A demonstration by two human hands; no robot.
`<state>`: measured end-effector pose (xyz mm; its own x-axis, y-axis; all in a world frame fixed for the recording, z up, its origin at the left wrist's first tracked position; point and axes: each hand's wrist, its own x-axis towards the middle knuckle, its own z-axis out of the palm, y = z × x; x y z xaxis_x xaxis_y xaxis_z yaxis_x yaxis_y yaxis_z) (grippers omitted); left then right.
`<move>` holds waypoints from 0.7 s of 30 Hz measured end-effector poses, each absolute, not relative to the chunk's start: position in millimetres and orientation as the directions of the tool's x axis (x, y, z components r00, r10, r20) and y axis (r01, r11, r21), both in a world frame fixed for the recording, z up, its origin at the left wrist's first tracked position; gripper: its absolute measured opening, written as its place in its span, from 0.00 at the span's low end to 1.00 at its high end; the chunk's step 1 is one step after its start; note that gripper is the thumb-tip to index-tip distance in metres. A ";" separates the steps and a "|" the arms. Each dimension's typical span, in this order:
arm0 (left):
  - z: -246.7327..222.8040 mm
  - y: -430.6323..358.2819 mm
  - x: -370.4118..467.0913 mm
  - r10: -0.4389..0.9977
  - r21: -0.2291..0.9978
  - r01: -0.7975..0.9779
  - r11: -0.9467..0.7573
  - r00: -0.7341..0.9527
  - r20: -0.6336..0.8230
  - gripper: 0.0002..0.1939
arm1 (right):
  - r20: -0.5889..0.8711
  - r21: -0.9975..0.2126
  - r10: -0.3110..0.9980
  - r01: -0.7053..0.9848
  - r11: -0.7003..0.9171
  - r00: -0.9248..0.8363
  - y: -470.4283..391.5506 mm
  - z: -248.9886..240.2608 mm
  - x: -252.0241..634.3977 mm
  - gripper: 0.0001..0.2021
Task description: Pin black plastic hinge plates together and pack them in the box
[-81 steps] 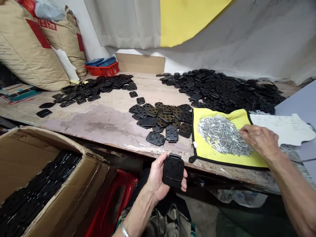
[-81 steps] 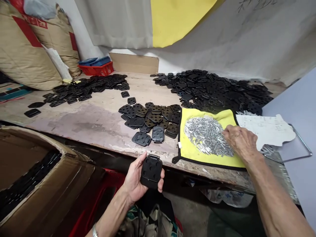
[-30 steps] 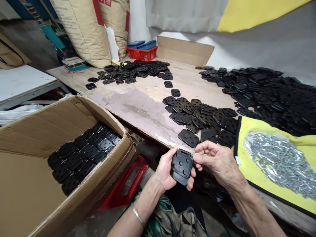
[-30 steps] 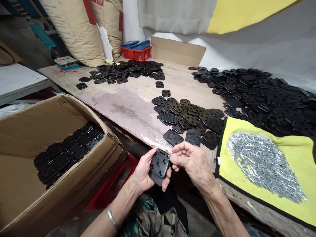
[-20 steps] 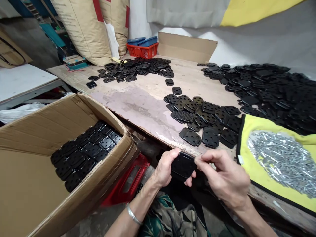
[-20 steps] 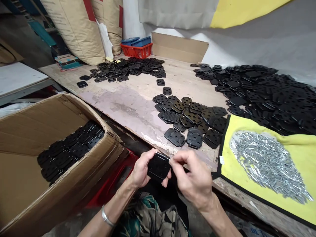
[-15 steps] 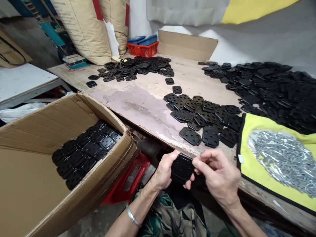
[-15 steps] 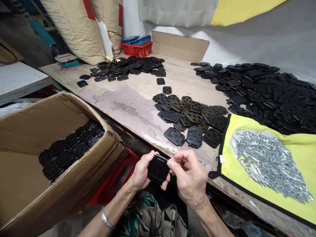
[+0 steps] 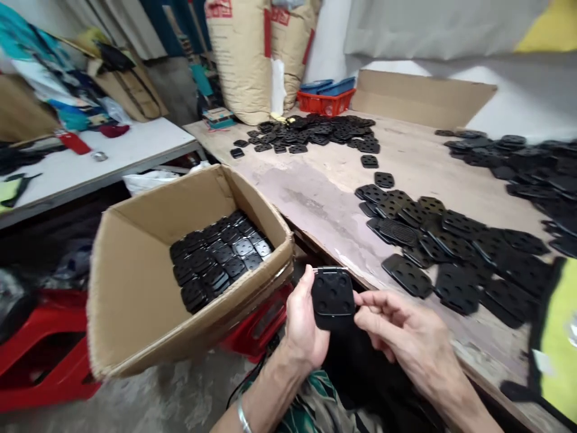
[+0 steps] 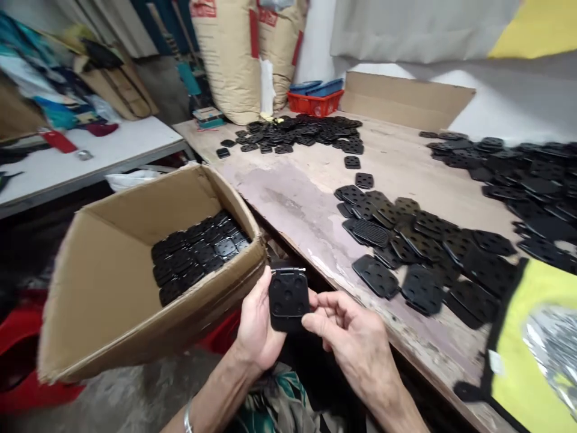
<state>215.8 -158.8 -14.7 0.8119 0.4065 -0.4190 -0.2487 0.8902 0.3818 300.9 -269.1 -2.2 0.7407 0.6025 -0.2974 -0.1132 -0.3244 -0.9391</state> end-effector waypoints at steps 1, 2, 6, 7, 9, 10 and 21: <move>-9.1 -157.1 212.0 0.442 0.372 -0.293 0.881 0.792 -0.422 0.29 | -0.318 -0.935 0.606 -0.134 -0.329 0.729 -262.0 2.7 296.8 0.20; -4.4 -155.4 208.4 0.461 0.356 -0.325 0.876 0.780 -0.424 0.30 | -0.342 -0.928 0.601 -0.160 -0.336 0.722 -254.2 7.7 293.6 0.23; 11.3 -140.6 195.4 0.592 0.348 -0.482 0.804 0.708 -0.386 0.30 | -0.469 -0.873 0.612 -0.229 -0.430 0.636 -215.7 27.0 290.9 0.31; 15.6 -133.8 192.2 0.639 0.361 -0.529 0.768 0.672 -0.374 0.28 | -0.491 -0.862 0.635 -0.225 -0.455 0.597 -204.2 31.9 291.9 0.32; 24.7 -116.5 185.1 0.721 0.392 -0.605 0.693 0.588 -0.365 0.25 | -0.509 -0.852 0.696 -0.183 -0.490 0.506 -178.0 42.5 293.2 0.30; 29.0 -106.1 181.2 0.758 0.414 -0.635 0.652 0.537 -0.370 0.24 | -0.508 -0.852 0.732 -0.142 -0.504 0.454 -163.3 48.3 292.8 0.28; 26.4 4.3 67.7 0.950 0.879 -0.428 0.211 -0.122 -0.287 0.19 | -0.464 -0.875 0.885 0.165 -0.455 -0.019 58.0 22.5 247.5 0.12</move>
